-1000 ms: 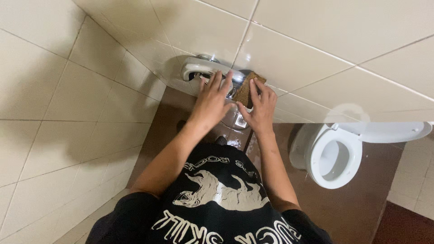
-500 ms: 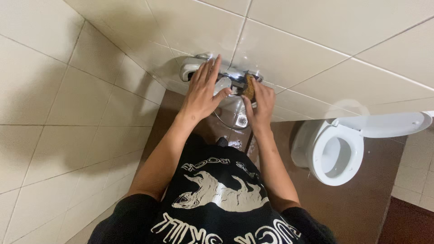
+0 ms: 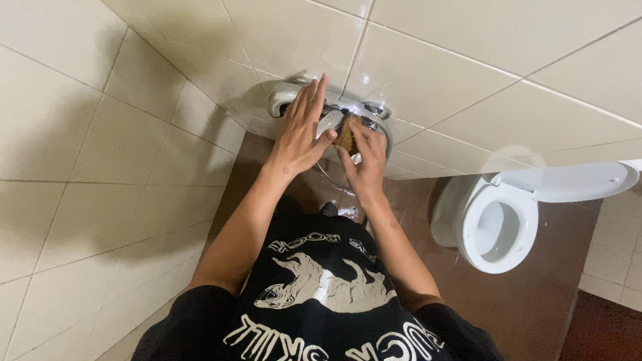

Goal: The person cleans a chrome shower faucet and a handheld showerhead by hand with a sponge. They wipe the different sides of the faucet and then handle the showerhead to clean its surface.

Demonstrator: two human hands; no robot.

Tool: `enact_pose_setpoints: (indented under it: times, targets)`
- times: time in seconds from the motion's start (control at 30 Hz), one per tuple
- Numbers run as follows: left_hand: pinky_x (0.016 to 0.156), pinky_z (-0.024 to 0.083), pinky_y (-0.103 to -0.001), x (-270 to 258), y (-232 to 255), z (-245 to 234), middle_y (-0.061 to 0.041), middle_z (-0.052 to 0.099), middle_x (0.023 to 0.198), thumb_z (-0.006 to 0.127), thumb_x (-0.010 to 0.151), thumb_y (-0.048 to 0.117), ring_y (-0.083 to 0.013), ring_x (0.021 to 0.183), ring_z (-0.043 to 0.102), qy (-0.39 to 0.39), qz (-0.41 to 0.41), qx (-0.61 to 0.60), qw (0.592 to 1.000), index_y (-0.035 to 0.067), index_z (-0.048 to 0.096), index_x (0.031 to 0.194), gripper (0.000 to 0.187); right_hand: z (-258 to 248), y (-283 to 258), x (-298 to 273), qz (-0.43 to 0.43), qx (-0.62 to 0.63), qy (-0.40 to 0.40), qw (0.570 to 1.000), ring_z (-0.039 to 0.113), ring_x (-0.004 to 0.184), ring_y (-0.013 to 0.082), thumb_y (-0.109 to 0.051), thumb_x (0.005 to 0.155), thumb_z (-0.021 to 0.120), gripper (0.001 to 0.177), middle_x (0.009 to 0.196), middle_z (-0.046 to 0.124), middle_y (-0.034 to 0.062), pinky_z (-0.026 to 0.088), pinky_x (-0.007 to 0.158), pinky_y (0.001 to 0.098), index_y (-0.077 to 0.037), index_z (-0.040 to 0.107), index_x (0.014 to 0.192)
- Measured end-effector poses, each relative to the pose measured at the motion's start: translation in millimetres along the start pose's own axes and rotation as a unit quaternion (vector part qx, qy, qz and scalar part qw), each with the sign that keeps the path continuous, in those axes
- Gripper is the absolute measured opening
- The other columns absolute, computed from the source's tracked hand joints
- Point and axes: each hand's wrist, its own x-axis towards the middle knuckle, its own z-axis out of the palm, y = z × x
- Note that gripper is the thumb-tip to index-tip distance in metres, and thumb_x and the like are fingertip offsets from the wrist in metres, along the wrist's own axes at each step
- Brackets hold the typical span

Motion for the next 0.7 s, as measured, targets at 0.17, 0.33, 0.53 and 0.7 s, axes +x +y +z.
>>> enact_pose_setpoints:
  times: [0.17, 0.33, 0.53, 0.7]
  targets:
    - [0.128, 0.014, -0.063, 1.2, 1.1, 0.4, -0.031, 0.021, 0.171, 0.008, 0.079, 0.096, -0.0521, 0.159, 0.018, -0.008, 0.006, 0.017, 1.0, 0.021, 0.009, 0.169, 0.117, 11.5, 10.7, -1.8, 0.043, 0.08, 0.006, 0.996, 0.058, 0.127, 0.0317, -0.004, 0.083, 0.084, 0.064, 0.14, 0.061, 0.0123, 0.047, 0.11, 0.0424, -0.005, 0.061, 0.142]
    - [0.129, 0.015, -0.063, 0.8, 0.5, -1.5, -0.032, 0.023, 0.17, 0.011, 0.083, 0.096, -0.0533, 0.158, 0.02, -0.009, 0.019, -0.005, 1.0, 0.019, 0.01, 0.169, 0.116, 25.7, 6.9, -14.5, 0.012, 0.126, 0.045, 0.991, 0.054, 0.137, 0.0334, -0.002, 0.084, 0.083, 0.067, 0.147, 0.056, 0.0141, 0.044, 0.119, 0.0426, -0.007, 0.057, 0.146]
    - [0.13, 0.017, -0.062, 0.5, 1.7, -4.0, -0.031, 0.025, 0.17, 0.014, 0.086, 0.094, -0.0519, 0.159, 0.021, -0.008, 0.026, -0.004, 1.0, 0.019, 0.013, 0.169, 0.112, 50.1, -0.4, -43.0, 0.084, 0.137, 0.064, 0.985, 0.049, 0.14, 0.0321, -0.002, 0.089, 0.08, 0.07, 0.148, 0.049, 0.0151, 0.042, 0.119, 0.0412, -0.009, 0.05, 0.153]
    - [0.13, 0.018, -0.061, -1.3, -1.0, -1.5, -0.031, 0.024, 0.17, 0.014, 0.087, 0.093, -0.051, 0.159, 0.021, -0.011, 0.018, 0.015, 1.0, 0.02, 0.015, 0.169, 0.11, 53.3, 8.5, -32.3, 0.084, 0.087, 0.095, 0.988, 0.039, 0.144, 0.0347, -0.005, 0.091, 0.076, 0.067, 0.153, 0.045, 0.0201, 0.036, 0.119, 0.0448, -0.009, 0.051, 0.153]
